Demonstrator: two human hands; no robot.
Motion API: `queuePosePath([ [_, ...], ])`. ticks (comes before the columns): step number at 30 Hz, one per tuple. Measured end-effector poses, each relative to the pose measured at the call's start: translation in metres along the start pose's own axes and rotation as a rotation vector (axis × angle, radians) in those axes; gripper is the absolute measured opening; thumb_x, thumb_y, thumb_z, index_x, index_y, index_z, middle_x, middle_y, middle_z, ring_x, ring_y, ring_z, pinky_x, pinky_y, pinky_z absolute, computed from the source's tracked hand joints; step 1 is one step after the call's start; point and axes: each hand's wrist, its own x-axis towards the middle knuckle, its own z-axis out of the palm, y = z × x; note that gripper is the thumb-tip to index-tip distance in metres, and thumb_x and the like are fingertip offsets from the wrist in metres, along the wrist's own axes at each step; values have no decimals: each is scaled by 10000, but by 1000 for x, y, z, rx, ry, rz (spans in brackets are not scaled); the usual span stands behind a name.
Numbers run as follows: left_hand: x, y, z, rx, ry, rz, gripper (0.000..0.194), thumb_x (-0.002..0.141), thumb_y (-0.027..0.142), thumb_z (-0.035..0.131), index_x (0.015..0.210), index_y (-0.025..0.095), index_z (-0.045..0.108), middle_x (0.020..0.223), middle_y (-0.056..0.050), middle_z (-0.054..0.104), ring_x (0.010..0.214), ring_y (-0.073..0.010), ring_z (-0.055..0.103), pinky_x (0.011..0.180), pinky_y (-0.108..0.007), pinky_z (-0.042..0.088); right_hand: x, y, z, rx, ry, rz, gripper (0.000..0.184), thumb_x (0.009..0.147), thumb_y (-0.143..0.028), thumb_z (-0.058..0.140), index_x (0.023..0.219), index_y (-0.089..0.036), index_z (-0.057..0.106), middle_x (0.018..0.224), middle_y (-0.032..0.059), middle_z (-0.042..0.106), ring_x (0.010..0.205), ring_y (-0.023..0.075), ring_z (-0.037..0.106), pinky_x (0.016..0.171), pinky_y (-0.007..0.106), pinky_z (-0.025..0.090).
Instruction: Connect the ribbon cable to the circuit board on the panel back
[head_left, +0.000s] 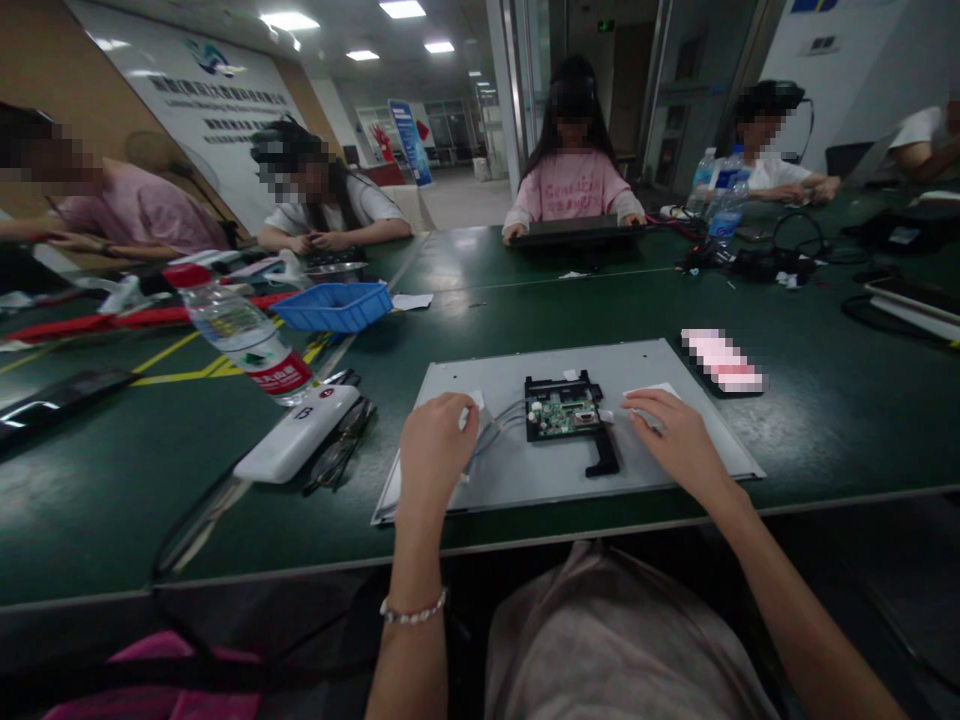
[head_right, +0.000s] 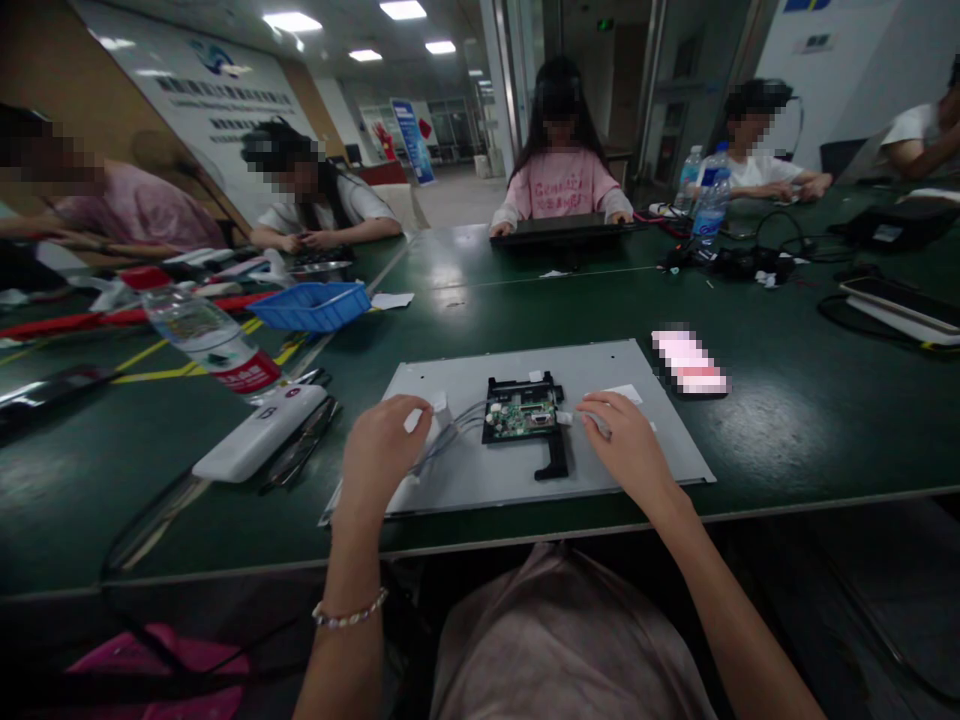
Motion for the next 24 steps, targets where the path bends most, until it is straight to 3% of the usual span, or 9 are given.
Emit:
queuePosePath([
  [3,-12,15,-6,20,71,-4,219,898,241,430,864,181,638,923,-65,689,894,-226,623,819,-339,434,0,-10,-1,-7,55,-52,223,892,-206,490,1018,-191,674,1080,92,651,1032,228,594,942,417,468],
  [12,-33,54,-1,59,-91,-3,214,904,242,437,840,184,633,874,-76,678,879,-257,613,769,-378,434,5,-63,10,34,19,-249,266,917,-178,447,1081,-216,653,1127,101,638,1134,240,549,993,460,449],
  [16,-34,47,-2,-60,-31,-42,281,943,367,414,919,182,625,931,-73,677,904,-238,618,812,-356,440,10,-77,19,79,-24,-282,257,924,-175,444,1076,-204,649,1118,96,642,1114,228,559,979,443,464],
  [19,-33,35,0,-127,44,-82,293,967,327,355,978,178,607,973,-71,669,929,-225,615,845,-342,441,13,-88,25,85,-87,-301,255,926,-164,447,1089,-179,642,1118,94,646,1092,212,566,981,410,464],
  [24,-37,24,14,-186,91,-95,230,941,265,398,1028,180,593,1035,-76,654,986,-231,602,886,-347,444,14,-107,41,17,-232,-420,271,937,-186,442,1128,-124,625,1161,122,639,1138,215,550,1010,380,445],
])
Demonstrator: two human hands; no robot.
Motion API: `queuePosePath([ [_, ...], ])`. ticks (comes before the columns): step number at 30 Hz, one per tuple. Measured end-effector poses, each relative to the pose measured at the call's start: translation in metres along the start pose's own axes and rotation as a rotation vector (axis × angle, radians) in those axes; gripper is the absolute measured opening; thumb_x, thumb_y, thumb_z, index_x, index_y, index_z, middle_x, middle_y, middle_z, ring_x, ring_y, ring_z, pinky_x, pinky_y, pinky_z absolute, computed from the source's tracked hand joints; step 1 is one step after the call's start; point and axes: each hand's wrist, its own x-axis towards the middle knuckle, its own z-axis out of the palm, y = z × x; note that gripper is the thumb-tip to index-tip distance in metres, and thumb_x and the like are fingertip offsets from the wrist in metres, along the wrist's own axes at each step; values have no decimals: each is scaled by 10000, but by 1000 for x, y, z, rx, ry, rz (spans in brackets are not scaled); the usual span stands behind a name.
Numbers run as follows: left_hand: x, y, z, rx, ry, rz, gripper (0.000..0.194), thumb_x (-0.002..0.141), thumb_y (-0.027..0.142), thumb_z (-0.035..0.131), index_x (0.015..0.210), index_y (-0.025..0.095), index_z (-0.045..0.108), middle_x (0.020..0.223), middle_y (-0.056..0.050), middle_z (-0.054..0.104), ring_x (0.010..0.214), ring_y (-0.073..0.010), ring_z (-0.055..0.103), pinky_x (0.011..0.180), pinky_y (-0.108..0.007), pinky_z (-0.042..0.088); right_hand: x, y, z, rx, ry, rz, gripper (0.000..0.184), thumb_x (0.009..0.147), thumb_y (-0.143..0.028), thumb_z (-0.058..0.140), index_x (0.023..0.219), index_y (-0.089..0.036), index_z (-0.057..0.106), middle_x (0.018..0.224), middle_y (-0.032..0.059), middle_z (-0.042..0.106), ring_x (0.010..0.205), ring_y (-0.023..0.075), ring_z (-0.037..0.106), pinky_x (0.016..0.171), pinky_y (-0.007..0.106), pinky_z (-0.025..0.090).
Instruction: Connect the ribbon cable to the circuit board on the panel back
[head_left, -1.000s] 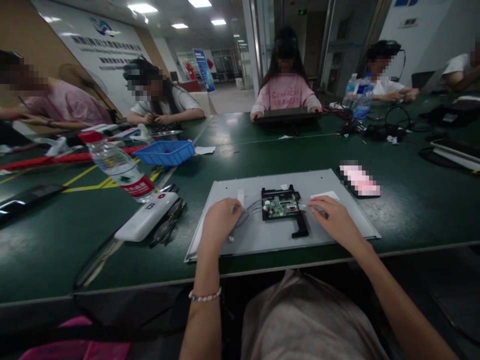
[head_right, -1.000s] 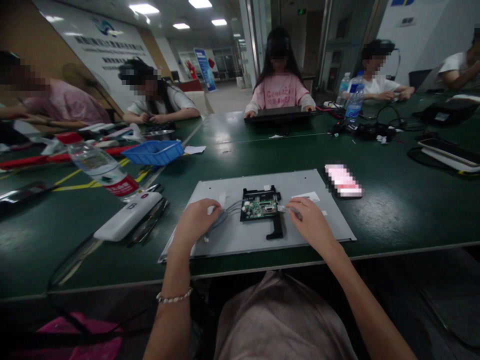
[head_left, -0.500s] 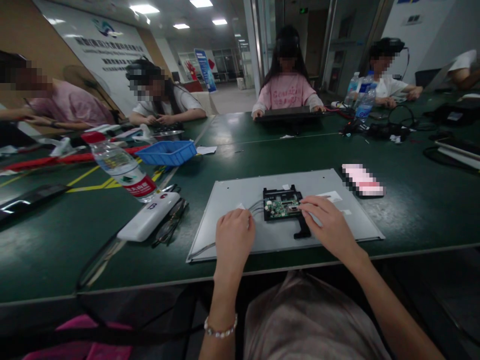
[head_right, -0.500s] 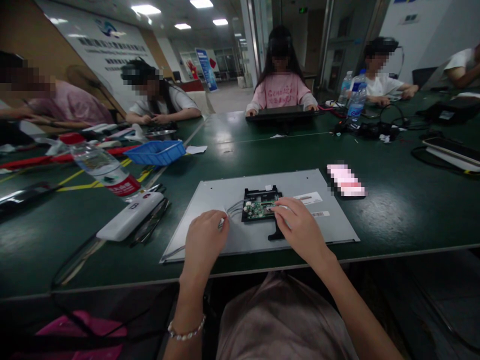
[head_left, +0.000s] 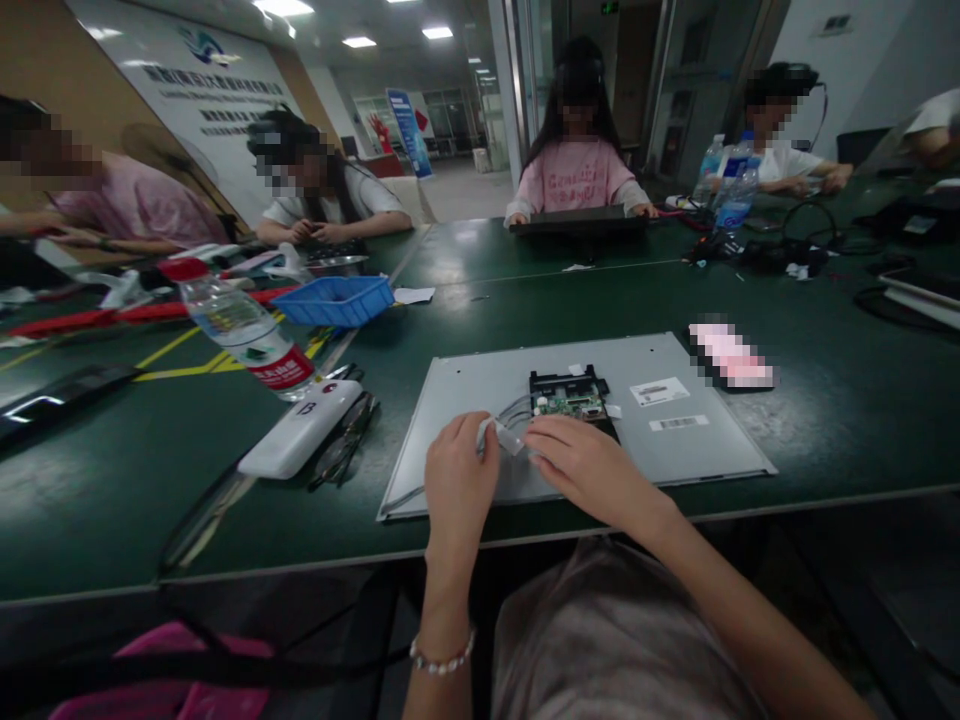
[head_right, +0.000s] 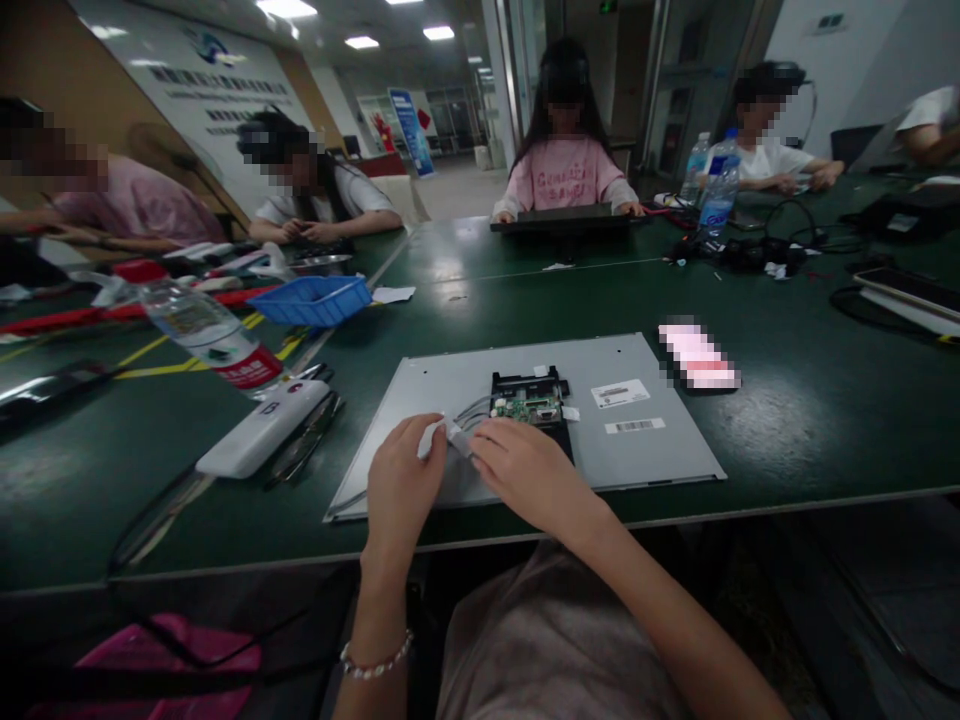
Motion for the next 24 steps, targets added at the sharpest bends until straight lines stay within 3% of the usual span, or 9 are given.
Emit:
queuePosePath([
  [5,-5,-3,9,12,-79,26,210,904,186,435,1045,175,592,1045,-84,655,989,-241,600,886,-365,453,7,-9,20,-46,-105,-86,293,925,-252,500,1156,-97,592,1199,151,630,1145,231,557,1018,381,431],
  [12,-5,-8,10,-36,-114,-9,209,851,148,503,1036,182,595,1053,-73,668,999,-231,606,911,-374,457,4,-7,32,-78,-151,-29,234,920,-251,513,1094,-121,599,1146,141,655,1101,235,593,962,380,467],
  [24,-6,-16,12,-76,-171,-41,293,888,213,475,1169,188,556,1235,-92,621,1165,-229,562,1019,-409,418,3,-6,37,-31,-147,51,299,919,-237,502,1180,-116,585,1252,131,617,1180,229,554,1021,375,450],
])
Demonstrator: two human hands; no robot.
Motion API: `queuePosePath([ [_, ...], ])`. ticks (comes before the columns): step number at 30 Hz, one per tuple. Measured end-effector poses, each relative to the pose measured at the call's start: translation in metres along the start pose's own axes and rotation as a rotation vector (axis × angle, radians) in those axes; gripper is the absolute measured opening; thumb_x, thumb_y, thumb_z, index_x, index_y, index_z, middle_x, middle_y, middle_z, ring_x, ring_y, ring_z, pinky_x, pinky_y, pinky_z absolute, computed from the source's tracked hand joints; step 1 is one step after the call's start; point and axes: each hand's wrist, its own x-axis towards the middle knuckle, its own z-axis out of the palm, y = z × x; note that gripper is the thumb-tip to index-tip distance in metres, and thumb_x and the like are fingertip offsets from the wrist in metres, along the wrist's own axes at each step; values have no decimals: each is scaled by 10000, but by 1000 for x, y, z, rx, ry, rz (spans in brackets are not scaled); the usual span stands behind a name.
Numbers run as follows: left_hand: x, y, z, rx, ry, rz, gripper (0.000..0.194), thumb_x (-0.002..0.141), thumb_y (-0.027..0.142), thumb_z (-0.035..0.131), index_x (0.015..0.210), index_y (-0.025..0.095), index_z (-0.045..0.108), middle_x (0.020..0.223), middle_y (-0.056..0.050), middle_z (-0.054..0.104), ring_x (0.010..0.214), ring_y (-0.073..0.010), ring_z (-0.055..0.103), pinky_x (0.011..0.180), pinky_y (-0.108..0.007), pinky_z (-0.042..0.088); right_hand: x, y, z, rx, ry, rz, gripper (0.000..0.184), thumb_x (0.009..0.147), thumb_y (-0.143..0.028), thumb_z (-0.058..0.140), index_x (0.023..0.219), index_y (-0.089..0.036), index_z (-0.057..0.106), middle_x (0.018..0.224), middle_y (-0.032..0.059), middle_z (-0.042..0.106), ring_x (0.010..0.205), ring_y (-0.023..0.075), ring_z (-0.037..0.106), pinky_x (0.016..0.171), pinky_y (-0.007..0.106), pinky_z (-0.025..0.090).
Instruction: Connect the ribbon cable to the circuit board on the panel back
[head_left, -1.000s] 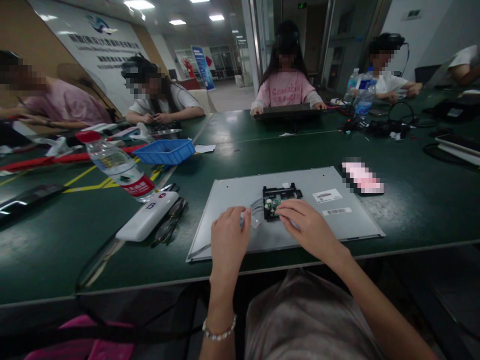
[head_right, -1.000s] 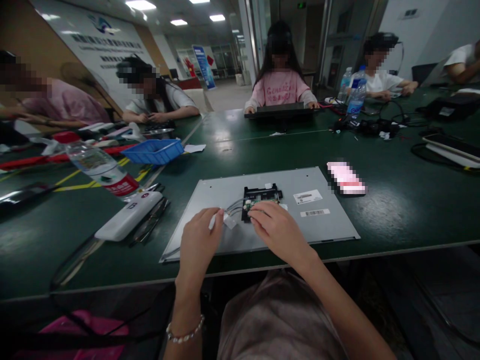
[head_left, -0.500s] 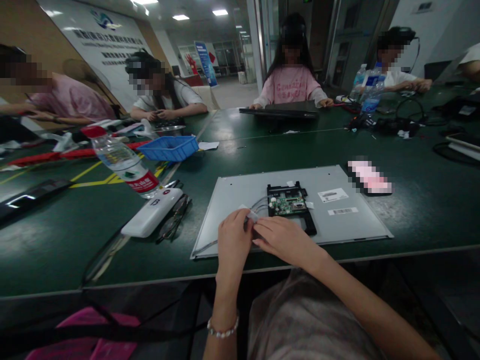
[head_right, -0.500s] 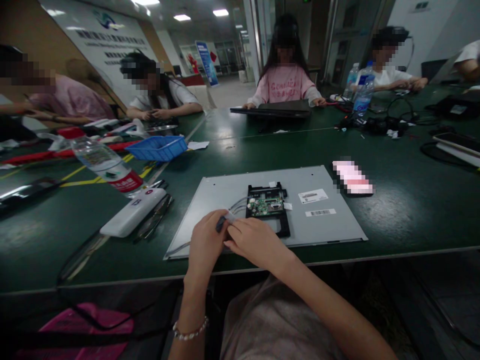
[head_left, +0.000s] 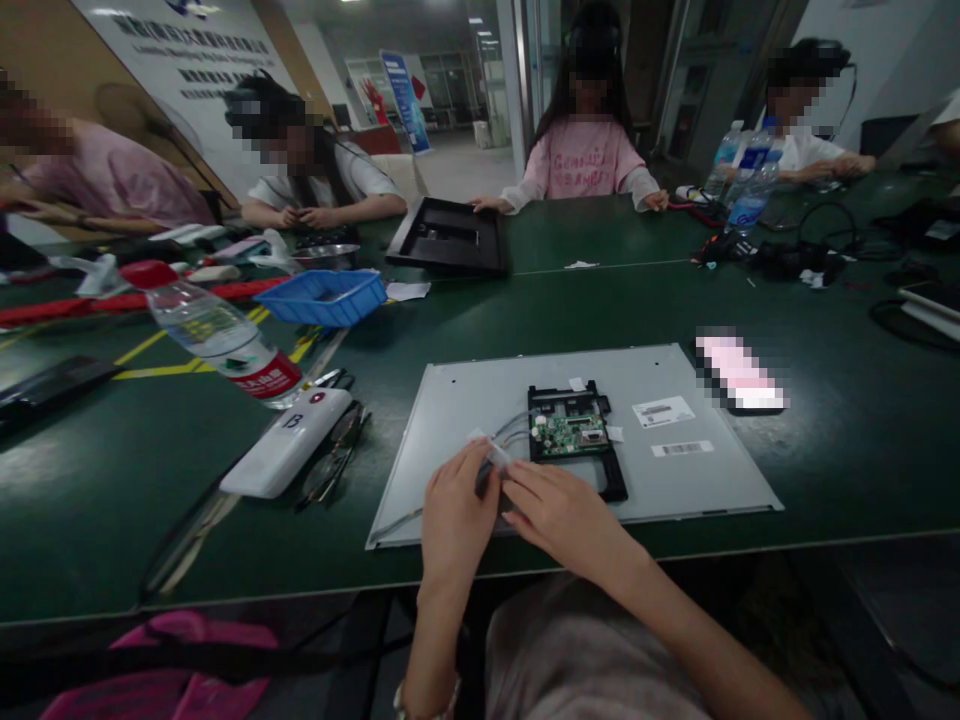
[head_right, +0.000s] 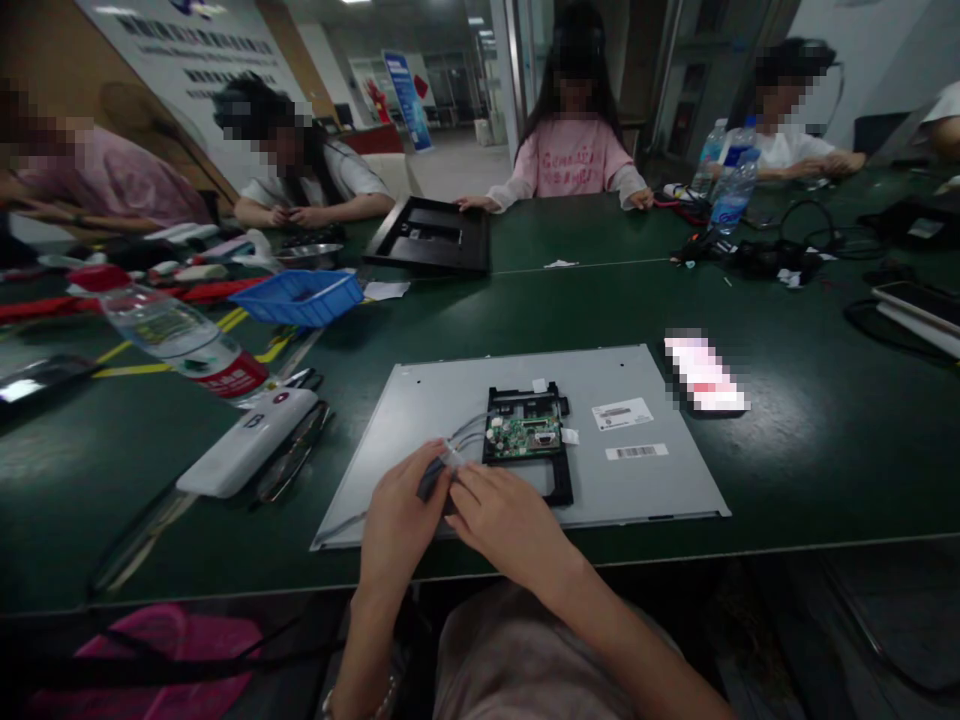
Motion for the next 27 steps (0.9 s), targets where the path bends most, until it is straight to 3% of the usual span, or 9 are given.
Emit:
queuePosePath([
  [27,4,-4,-1,76,11,1,311,901,223,433,1182,196,562,1262,-94,606,1180,-245,555,1002,-425,445,9,-4,3,32,18,49,345,905,-188,498,1236,-118,564,1262,103,615,1188,213,546,1026,356,466],
])
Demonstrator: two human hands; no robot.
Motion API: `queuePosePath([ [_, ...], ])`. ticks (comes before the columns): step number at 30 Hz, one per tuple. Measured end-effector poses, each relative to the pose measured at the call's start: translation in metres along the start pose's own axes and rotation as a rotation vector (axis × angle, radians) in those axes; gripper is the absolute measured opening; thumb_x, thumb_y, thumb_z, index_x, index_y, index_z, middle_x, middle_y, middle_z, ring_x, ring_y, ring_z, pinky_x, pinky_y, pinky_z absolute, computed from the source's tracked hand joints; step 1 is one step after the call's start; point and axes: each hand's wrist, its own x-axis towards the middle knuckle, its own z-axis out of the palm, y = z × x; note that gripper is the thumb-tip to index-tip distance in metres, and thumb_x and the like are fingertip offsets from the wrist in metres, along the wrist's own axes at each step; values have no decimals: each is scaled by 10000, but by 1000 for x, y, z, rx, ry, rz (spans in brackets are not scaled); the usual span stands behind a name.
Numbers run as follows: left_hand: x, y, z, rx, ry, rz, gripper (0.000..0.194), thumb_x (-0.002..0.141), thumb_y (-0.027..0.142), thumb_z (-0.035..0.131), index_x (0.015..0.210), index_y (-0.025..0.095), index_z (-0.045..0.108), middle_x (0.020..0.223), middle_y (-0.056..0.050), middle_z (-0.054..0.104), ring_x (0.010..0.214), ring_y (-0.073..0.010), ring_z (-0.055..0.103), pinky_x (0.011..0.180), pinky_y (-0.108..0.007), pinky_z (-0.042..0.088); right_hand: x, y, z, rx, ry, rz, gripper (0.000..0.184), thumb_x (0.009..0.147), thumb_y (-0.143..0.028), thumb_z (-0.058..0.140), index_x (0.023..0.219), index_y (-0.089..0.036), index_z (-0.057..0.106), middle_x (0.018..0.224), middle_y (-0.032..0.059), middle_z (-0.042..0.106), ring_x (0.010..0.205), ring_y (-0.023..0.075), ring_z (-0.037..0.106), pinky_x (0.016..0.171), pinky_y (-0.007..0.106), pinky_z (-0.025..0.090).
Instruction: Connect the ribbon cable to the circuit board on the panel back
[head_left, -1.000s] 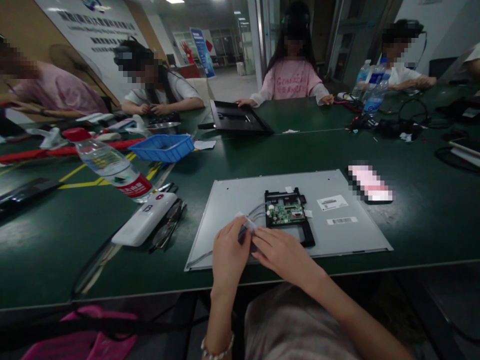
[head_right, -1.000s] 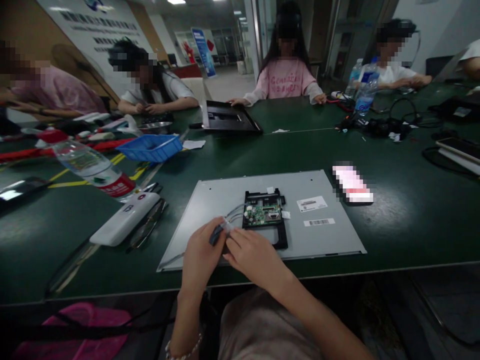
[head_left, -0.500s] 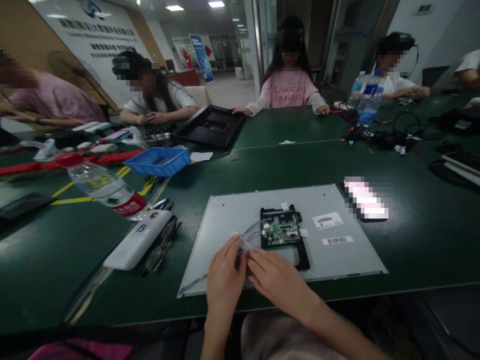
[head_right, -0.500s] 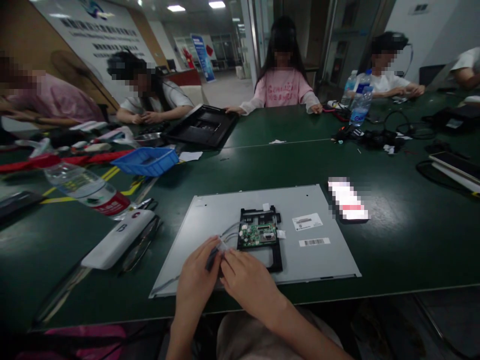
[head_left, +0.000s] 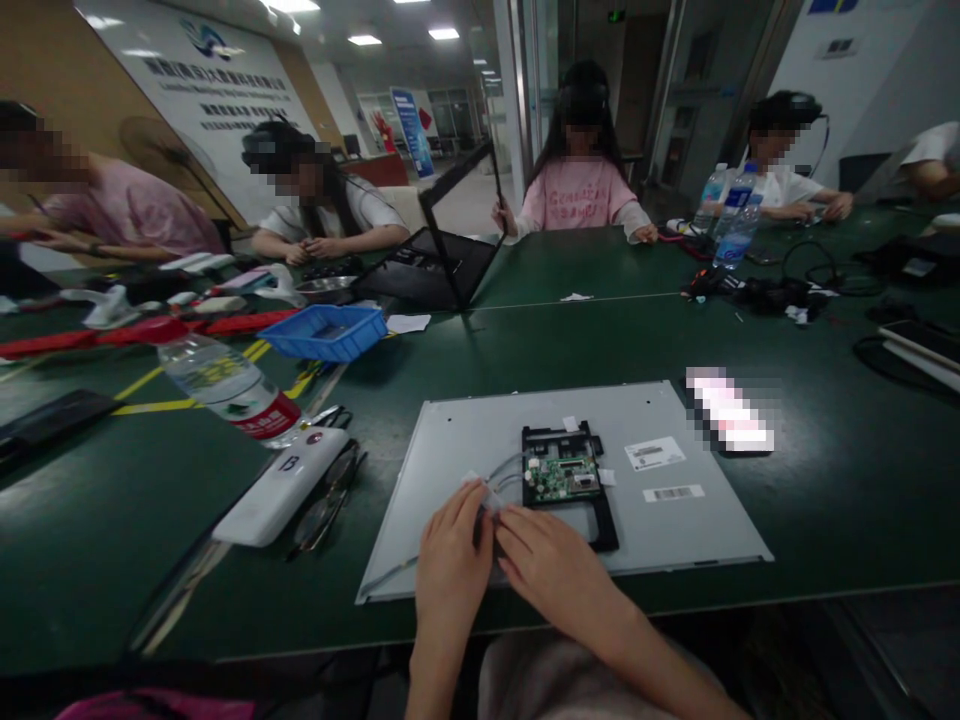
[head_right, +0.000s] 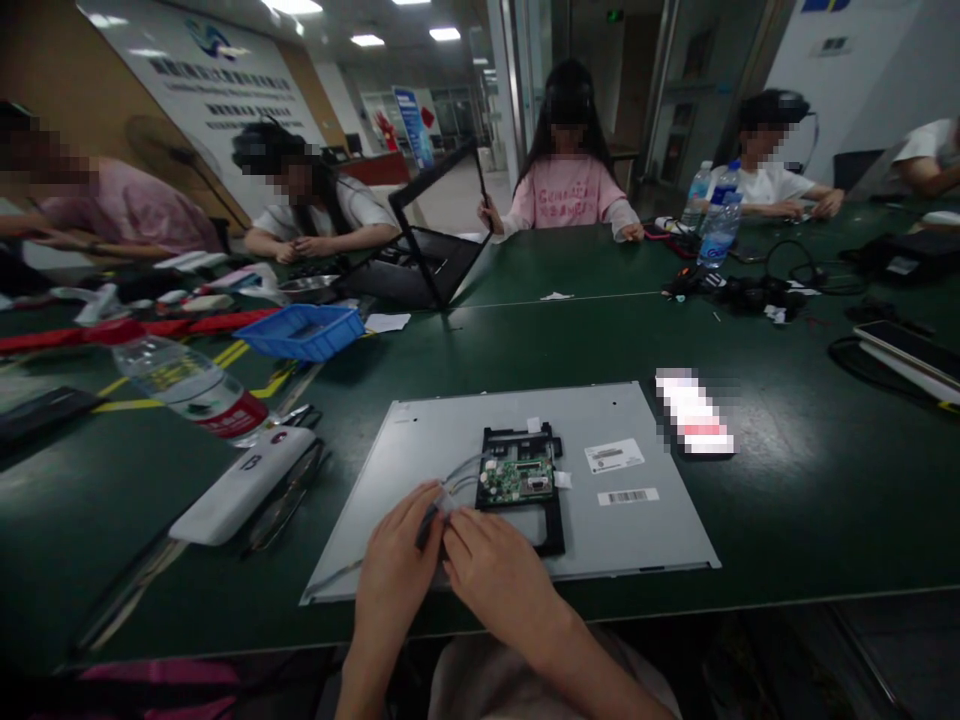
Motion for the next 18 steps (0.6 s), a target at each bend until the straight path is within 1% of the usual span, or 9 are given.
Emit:
queuePosePath([
  [9,-5,0,6,16,24,60,308,905,196,453,1195,162,551,1271,-106,592,1175,-252,547,1009,-435,435,-8,0,-1,-61,10,-50,320,919,-196,487,1214,-102,569,1250,111,613,1165,215,550,1028,356,456],
  [13,-7,3,4,24,33,78,306,905,186,461,1197,172,549,1263,-100,596,1186,-252,542,1006,-426,438,-12,-1,-1,-56,36,-56,295,926,-186,466,1187,-118,586,1226,109,626,1147,214,560,1021,364,460],
  [18,-11,8,1,33,43,84,294,897,175,476,1177,164,564,1247,-100,605,1152,-250,562,992,-422,448,-16,-1,0,-36,63,-66,280,918,-177,473,1162,-123,599,1213,112,629,1127,215,571,1012,372,464],
])
